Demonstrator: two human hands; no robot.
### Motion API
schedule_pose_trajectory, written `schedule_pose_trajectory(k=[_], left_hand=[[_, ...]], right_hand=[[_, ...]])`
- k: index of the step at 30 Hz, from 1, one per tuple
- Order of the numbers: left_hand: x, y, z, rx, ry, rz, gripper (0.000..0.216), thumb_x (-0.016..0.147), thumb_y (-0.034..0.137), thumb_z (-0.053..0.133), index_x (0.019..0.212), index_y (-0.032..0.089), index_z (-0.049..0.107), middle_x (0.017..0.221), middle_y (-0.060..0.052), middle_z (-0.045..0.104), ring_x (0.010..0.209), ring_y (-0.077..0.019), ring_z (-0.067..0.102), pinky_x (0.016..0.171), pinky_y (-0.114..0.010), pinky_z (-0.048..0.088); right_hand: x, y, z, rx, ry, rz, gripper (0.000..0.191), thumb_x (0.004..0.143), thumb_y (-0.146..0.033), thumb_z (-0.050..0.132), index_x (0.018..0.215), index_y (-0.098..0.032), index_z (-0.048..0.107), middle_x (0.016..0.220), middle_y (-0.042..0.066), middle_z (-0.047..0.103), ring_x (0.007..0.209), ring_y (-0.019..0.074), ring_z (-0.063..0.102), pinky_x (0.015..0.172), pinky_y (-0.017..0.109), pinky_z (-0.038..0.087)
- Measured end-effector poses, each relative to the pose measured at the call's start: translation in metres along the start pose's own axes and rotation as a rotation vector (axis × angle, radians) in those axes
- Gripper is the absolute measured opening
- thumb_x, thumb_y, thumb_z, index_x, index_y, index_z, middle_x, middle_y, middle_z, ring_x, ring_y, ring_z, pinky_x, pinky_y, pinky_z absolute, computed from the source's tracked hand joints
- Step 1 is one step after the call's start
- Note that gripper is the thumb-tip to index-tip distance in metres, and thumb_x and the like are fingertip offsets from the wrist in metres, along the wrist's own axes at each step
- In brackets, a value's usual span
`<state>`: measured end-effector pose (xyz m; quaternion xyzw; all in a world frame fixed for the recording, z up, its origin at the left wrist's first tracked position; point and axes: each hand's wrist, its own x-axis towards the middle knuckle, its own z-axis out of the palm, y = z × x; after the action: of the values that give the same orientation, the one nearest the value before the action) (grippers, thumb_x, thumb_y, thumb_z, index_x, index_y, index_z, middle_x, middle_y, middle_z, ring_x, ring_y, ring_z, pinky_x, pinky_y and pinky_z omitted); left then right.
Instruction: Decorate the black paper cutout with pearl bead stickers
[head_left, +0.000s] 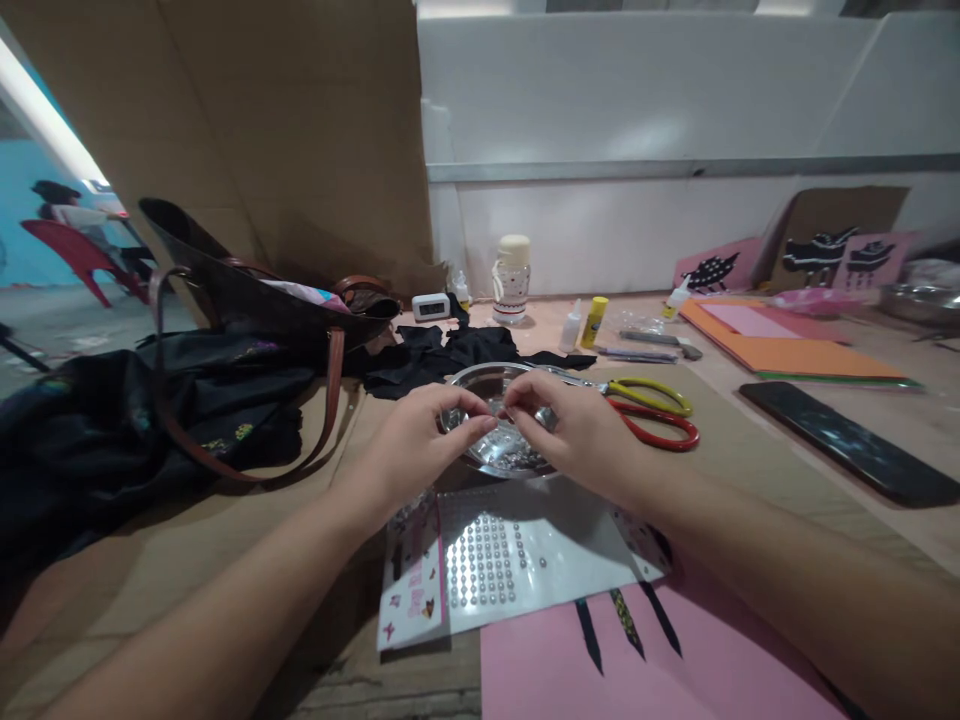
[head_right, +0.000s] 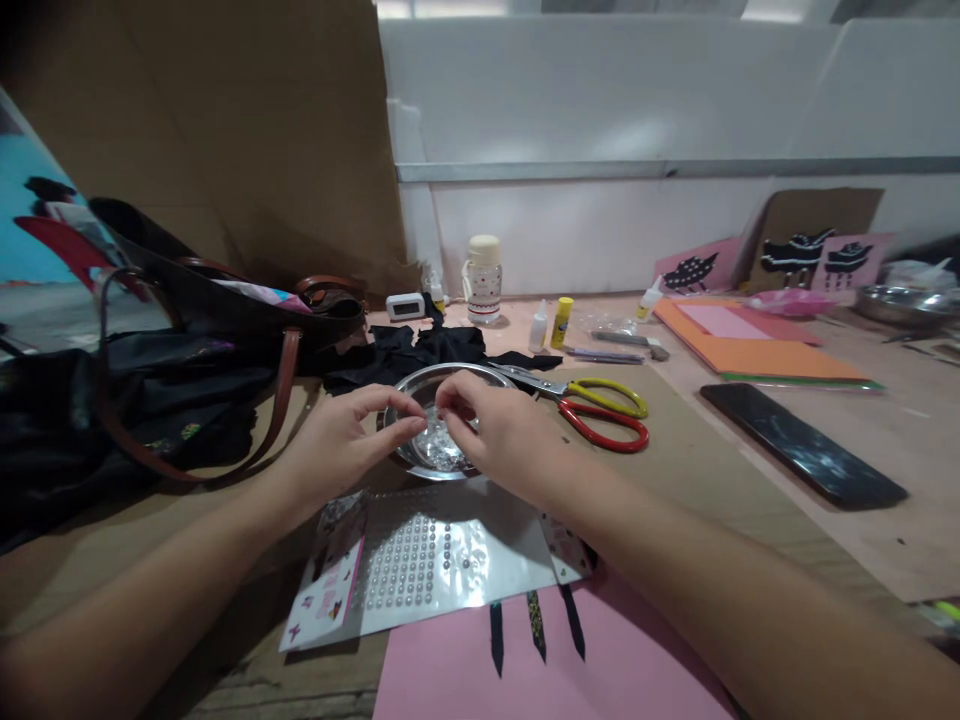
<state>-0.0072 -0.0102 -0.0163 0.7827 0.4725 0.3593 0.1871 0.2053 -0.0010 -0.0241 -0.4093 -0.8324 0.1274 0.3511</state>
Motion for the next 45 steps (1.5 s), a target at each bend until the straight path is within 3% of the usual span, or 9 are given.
schedule_pose_trajectory(k=[12, 25, 28, 37, 45], left_hand=[[0.0017, 0.0045, 0.0014, -0.196, -0.077, -0.155, 0.025, 0.086, 0.044, 0.067, 0.085, 0.021, 0.078, 0.071, 0.002, 0.070, 0.069, -0.0160, 0.062, 0.067, -0.026, 0.048], [0.0017, 0.0033, 0.0012, -0.104, -0.071, -0.139, 0.025, 0.088, 0.044, 0.063, 0.085, 0.022, 0.075, 0.055, 0.004, 0.054, 0.065, -0.0162, 0.059, 0.061, -0.025, 0.044], [0.0013, 0.0033, 0.0010, -0.089, -0.071, -0.133, 0.023, 0.087, 0.042, 0.064, 0.084, 0.022, 0.075, 0.054, 0.004, 0.054, 0.064, -0.0163, 0.059, 0.060, -0.025, 0.044], [0.0005, 0.0049, 0.0006, -0.107, -0.077, -0.145, 0.025, 0.086, 0.044, 0.065, 0.085, 0.021, 0.076, 0.057, 0.004, 0.058, 0.064, -0.0151, 0.059, 0.061, -0.024, 0.044], [0.0004, 0.0073, -0.0010, -0.090, -0.082, -0.133, 0.018, 0.086, 0.036, 0.065, 0.090, 0.023, 0.077, 0.057, 0.003, 0.059, 0.069, -0.0175, 0.062, 0.062, -0.025, 0.045]], right_hand=[[-0.0007, -0.0036, 0.0048, -0.095, 0.040, -0.214, 0.013, 0.093, -0.020, 0.051, 0.098, -0.019, 0.063, 0.087, 0.003, 0.073, 0.074, 0.0162, 0.066, 0.066, 0.028, 0.046], [0.0002, -0.0004, 0.0031, -0.150, -0.003, -0.207, 0.018, 0.099, -0.027, 0.050, 0.106, -0.022, 0.066, 0.096, 0.003, 0.075, 0.081, 0.0170, 0.068, 0.072, 0.029, 0.047], [0.0004, 0.0014, 0.0043, -0.156, 0.022, -0.274, 0.022, 0.100, -0.028, 0.048, 0.109, -0.023, 0.068, 0.102, 0.003, 0.076, 0.090, 0.0181, 0.069, 0.078, 0.030, 0.048], [-0.0011, 0.0048, 0.0058, -0.208, 0.072, -0.361, 0.024, 0.101, -0.027, 0.047, 0.106, -0.021, 0.069, 0.097, 0.004, 0.077, 0.086, 0.0179, 0.070, 0.077, 0.030, 0.050], [-0.0009, 0.0031, 0.0061, -0.183, 0.043, -0.287, 0.023, 0.101, -0.031, 0.049, 0.108, -0.023, 0.069, 0.101, 0.004, 0.077, 0.090, 0.0191, 0.070, 0.078, 0.031, 0.050]])
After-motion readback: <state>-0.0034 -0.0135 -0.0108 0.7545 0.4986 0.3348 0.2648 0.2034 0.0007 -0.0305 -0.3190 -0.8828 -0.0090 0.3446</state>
